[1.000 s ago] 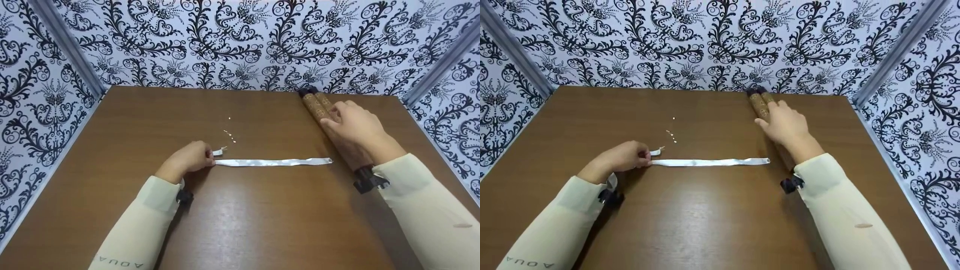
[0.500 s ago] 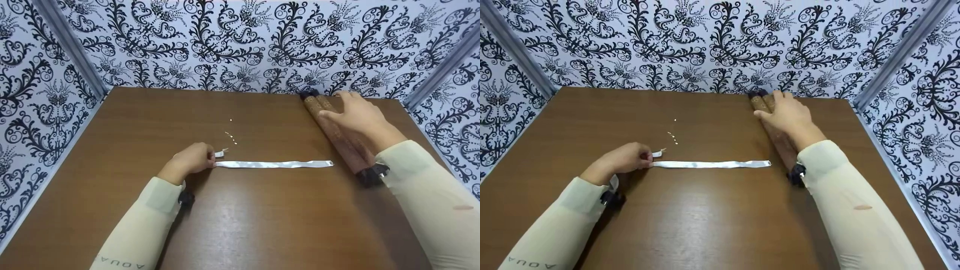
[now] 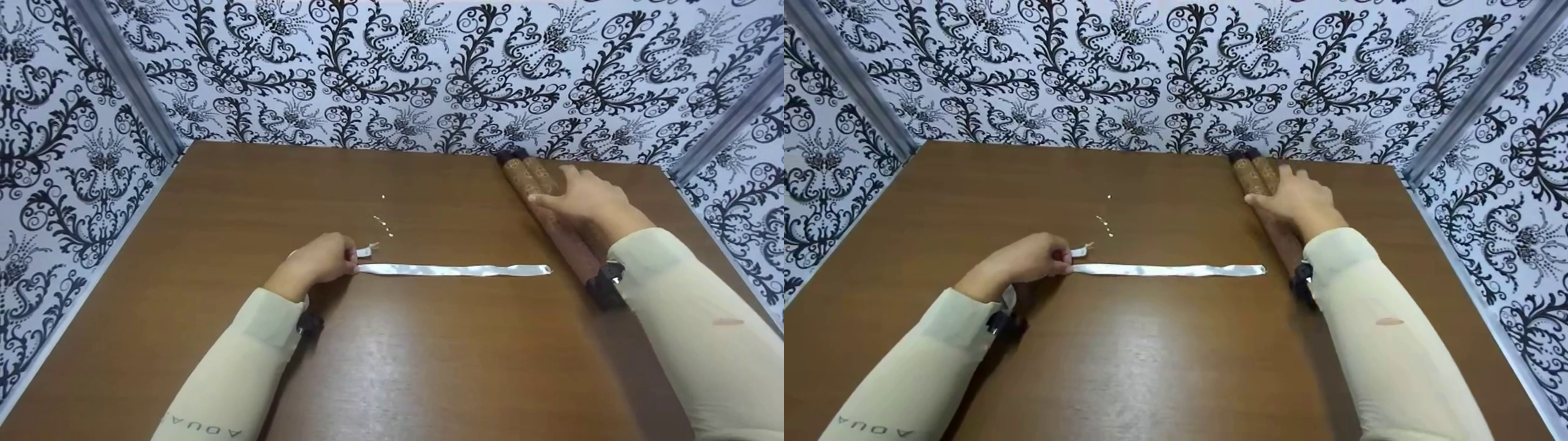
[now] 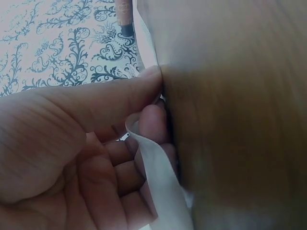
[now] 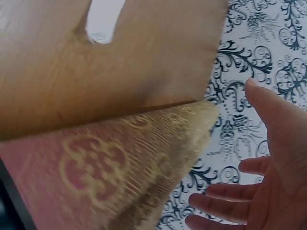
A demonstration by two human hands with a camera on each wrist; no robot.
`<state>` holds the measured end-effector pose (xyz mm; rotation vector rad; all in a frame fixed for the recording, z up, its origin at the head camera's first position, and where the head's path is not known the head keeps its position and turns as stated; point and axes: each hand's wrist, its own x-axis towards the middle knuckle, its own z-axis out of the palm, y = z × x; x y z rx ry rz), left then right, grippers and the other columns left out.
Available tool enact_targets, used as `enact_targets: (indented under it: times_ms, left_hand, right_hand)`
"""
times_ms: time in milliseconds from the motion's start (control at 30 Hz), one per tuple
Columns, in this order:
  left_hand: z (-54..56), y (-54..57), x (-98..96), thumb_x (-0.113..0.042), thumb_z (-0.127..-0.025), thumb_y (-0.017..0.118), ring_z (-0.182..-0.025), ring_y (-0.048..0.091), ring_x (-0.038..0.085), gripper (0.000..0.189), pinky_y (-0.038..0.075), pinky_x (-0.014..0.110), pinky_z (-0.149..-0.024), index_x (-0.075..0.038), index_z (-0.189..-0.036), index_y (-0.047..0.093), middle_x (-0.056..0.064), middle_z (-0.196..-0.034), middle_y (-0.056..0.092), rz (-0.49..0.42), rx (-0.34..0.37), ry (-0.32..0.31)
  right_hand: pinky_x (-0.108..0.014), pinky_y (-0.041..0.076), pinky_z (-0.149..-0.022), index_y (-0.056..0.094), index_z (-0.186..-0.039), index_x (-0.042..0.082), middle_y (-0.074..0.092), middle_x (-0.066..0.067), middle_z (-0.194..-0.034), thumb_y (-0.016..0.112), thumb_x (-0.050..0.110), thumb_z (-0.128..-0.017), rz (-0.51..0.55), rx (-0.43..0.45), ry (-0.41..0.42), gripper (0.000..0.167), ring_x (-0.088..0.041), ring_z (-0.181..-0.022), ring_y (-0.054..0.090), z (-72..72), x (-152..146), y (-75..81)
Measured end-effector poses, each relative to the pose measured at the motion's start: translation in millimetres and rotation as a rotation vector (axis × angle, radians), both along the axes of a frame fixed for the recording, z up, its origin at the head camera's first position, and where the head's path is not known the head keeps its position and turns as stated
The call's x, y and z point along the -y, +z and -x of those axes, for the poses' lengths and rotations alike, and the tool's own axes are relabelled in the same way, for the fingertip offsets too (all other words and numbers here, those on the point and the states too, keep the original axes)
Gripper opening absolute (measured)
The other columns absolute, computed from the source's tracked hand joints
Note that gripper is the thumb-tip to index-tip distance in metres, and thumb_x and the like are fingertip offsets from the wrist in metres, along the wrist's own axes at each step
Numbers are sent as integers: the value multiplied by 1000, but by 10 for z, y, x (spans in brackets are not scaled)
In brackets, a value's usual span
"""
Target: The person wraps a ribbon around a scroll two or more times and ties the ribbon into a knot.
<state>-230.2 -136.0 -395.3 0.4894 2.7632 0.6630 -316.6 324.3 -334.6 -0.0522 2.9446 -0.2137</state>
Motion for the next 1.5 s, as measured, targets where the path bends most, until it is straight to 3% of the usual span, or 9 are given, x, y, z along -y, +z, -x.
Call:
enact_targets:
  times_ms: [167,500,1033,1500]
  left_hand:
    - [7,-2,-28,-15,-90,76,-75,52,16,15,41,28,-69,-11,-80,65,-3,-76,56,1,3,0]
    - [1,59,-66,-14,-91,76,-73,50,14,17,39,27,-67,-11,-79,64,-5,-74,53,-13,4,-4]
    - [8,28,-50,-14,-92,73,-74,52,16,14,39,27,-67,-12,-81,64,-4,-75,54,-6,11,5]
    - [-5,20,-11,-15,-93,75,-76,52,16,14,40,28,-68,-10,-83,66,-3,-79,56,11,41,18]
  right_hand:
    - [-79,32,-106,10,-162,-4,27,-43,-157,43,90,-86,-1,25,-14,125,-63,-138,34,49,-46,-114]
    - [-74,40,-98,25,-154,-7,49,-36,-139,48,88,-85,33,39,-39,120,-54,-120,52,103,-59,-190]
    - [-73,38,-102,26,-151,-11,48,-39,-137,55,84,-86,51,128,-41,119,-53,-118,51,217,-125,-213]
    - [-65,44,-87,47,-130,-9,59,-31,-119,64,68,-89,35,67,-44,89,-46,-102,57,284,-41,-320]
